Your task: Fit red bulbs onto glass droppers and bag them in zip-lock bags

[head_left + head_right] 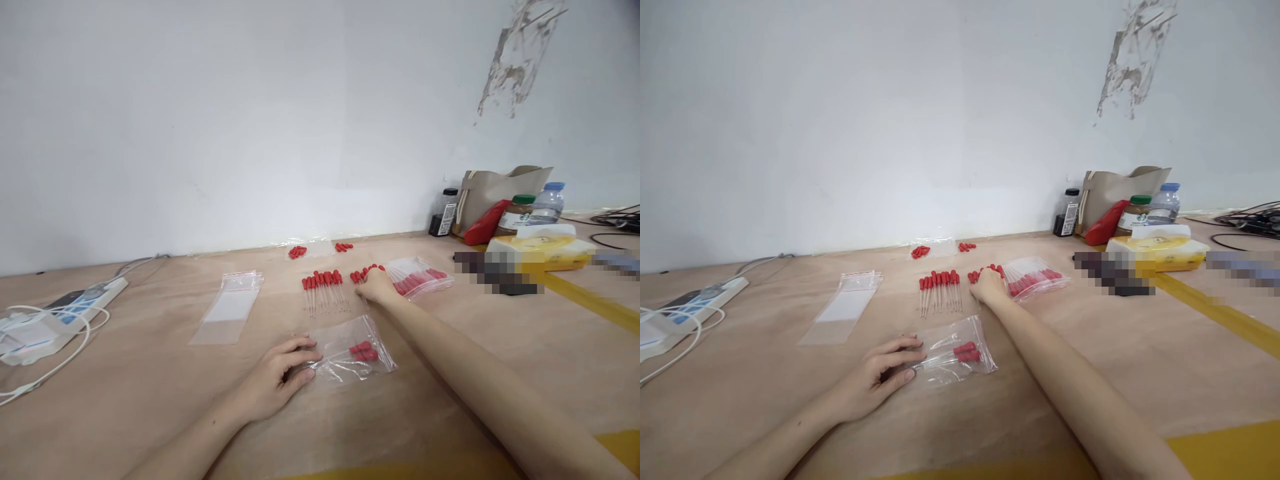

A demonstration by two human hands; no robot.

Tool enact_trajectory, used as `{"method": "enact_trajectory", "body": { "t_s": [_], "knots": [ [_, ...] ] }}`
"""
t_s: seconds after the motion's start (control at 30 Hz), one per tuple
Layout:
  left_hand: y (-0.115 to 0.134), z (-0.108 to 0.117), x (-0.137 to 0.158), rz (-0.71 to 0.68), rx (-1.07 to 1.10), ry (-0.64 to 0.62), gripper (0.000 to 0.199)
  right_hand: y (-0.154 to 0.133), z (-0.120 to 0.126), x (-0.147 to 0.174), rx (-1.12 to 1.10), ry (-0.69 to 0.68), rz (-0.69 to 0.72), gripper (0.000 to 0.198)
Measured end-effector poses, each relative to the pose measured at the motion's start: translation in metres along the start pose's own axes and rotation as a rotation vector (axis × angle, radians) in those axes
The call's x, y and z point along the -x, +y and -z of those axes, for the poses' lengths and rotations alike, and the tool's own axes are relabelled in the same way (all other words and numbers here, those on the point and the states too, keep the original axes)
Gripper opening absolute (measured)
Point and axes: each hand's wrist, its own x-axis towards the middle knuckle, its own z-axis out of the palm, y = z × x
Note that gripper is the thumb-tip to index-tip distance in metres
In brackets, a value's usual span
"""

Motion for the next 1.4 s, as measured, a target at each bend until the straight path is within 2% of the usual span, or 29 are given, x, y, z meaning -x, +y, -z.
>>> {"method": "enact_trajectory", "body": {
  "t_s": [0.1, 0.17, 0.23, 0.33, 0.43, 0.53, 0.67, 0.83, 0.93, 1.0, 1.13, 1.23, 1.4],
  "knots": [
    [0.001, 0.000, 0.000, 0.005, -0.001, -0.003, 0.029, -0.002, 0.005, 0.001, -0.077, 0.013, -0.024, 0.011],
    [0.001, 0.000, 0.000, 0.003, -0.005, -0.008, 0.029, 0.000, 0.012, 0.007, -0.132, 0.019, -0.016, 0.019],
    [0.001, 0.000, 0.000, 0.003, -0.011, -0.008, 0.029, 0.006, 0.022, 0.019, -0.250, 0.011, -0.018, 0.039],
    [0.001, 0.000, 0.000, 0.001, -0.012, -0.001, 0.029, 0.018, 0.034, 0.042, -0.644, -0.034, -0.053, 0.079],
    [0.000, 0.000, 0.000, 0.000, -0.012, 0.002, 0.030, 0.031, 0.035, 0.064, -0.947, -0.061, -0.105, 0.095],
    [0.000, 0.000, 0.000, 0.003, -0.017, 0.005, 0.029, 0.038, 0.024, 0.079, -1.080, -0.022, -0.118, 0.088],
    [0.001, 0.000, 0.000, 0.002, -0.030, 0.000, 0.029, 0.037, 0.010, 0.089, -1.208, 0.006, -0.180, 0.061],
    [0.002, 0.001, 0.001, 0.041, -0.045, 0.034, 0.038, 0.033, 0.007, 0.096, -1.266, -0.112, -0.181, 0.032],
    [0.003, 0.001, 0.002, 0.046, -0.044, 0.038, 0.040, 0.038, 0.012, 0.099, -1.186, -0.256, -0.103, 0.029],
    [0.003, 0.002, 0.002, 0.042, -0.052, 0.031, 0.039, 0.042, 0.015, 0.099, -1.058, -0.333, -0.024, 0.029],
    [0.003, 0.001, 0.002, 0.055, -0.073, 0.020, 0.040, 0.046, 0.016, 0.099, -0.857, -0.317, 0.110, 0.025],
    [0.002, 0.001, 0.003, 0.061, -0.078, 0.013, 0.040, 0.041, 0.014, 0.100, -0.856, -0.316, 0.157, 0.022],
    [0.001, 0.000, 0.002, 0.060, -0.076, 0.021, 0.039, 0.034, 0.012, 0.102, -0.880, -0.425, 0.245, 0.021]
  ]
}}
